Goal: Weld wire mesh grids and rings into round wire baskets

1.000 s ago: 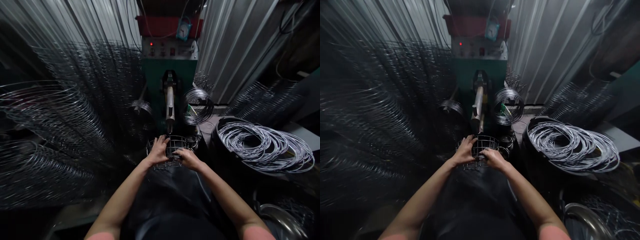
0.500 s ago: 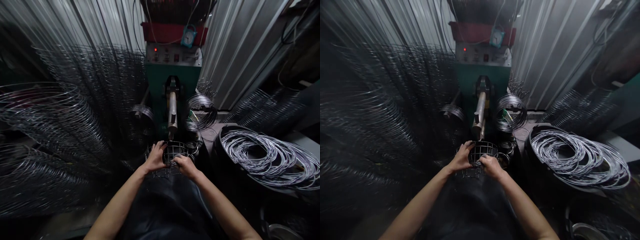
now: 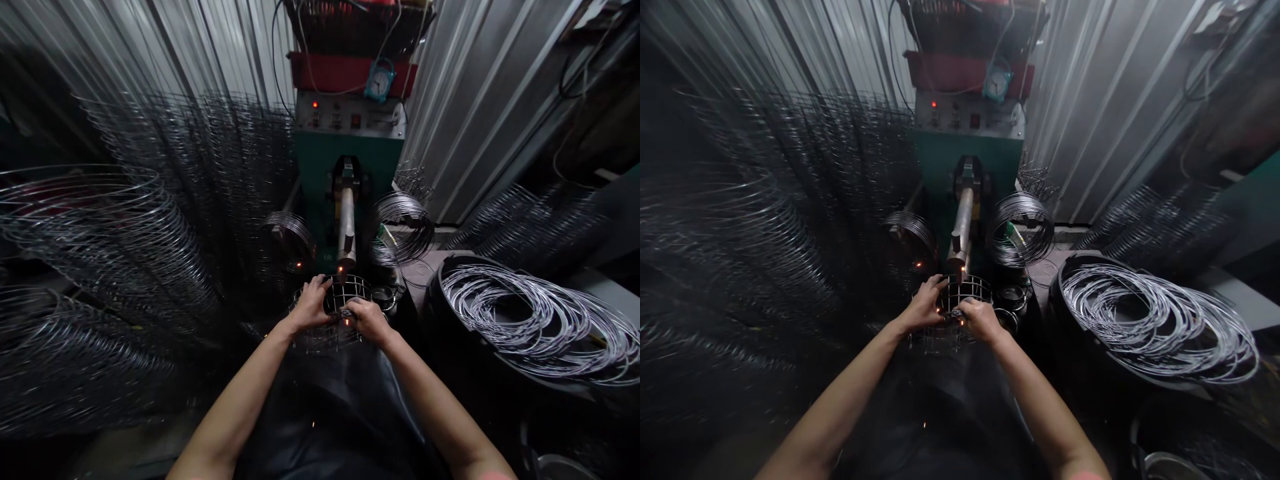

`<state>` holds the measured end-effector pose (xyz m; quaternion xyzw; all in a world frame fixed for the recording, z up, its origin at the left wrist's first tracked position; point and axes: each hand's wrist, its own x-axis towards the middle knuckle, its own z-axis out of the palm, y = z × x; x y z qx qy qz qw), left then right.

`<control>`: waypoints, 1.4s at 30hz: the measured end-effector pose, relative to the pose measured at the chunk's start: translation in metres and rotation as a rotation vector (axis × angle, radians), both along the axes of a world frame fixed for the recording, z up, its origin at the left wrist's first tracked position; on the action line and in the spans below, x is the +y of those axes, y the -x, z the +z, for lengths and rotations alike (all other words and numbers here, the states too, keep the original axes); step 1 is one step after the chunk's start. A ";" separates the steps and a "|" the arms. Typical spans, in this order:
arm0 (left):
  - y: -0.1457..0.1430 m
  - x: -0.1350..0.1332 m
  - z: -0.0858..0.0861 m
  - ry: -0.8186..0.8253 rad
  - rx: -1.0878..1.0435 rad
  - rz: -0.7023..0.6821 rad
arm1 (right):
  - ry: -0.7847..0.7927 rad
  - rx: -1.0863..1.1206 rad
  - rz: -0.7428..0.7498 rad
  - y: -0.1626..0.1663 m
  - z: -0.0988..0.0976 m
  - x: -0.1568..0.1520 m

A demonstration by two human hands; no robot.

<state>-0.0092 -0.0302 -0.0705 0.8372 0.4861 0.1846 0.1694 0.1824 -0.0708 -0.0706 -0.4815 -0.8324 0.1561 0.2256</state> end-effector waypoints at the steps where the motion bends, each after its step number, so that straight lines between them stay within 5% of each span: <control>1: 0.000 0.002 -0.001 -0.012 0.004 0.001 | 0.001 0.003 -0.014 0.000 -0.001 0.002; 16: -0.005 0.039 -0.005 -0.010 -0.038 0.083 | -0.067 0.414 -0.329 -0.018 -0.025 0.025; 24: -0.005 0.065 0.005 0.039 -0.039 0.074 | -0.081 0.350 -0.367 -0.014 -0.026 0.051; 33: -0.005 0.060 0.011 0.039 -0.009 0.060 | -0.052 0.272 -0.404 -0.010 -0.017 0.047; 37: -0.005 0.058 0.012 0.043 0.027 0.068 | 0.039 0.631 -0.507 -0.014 -0.023 0.037; 42: -0.006 0.056 0.012 0.043 0.043 0.097 | 0.569 1.289 -0.718 -0.040 -0.062 0.001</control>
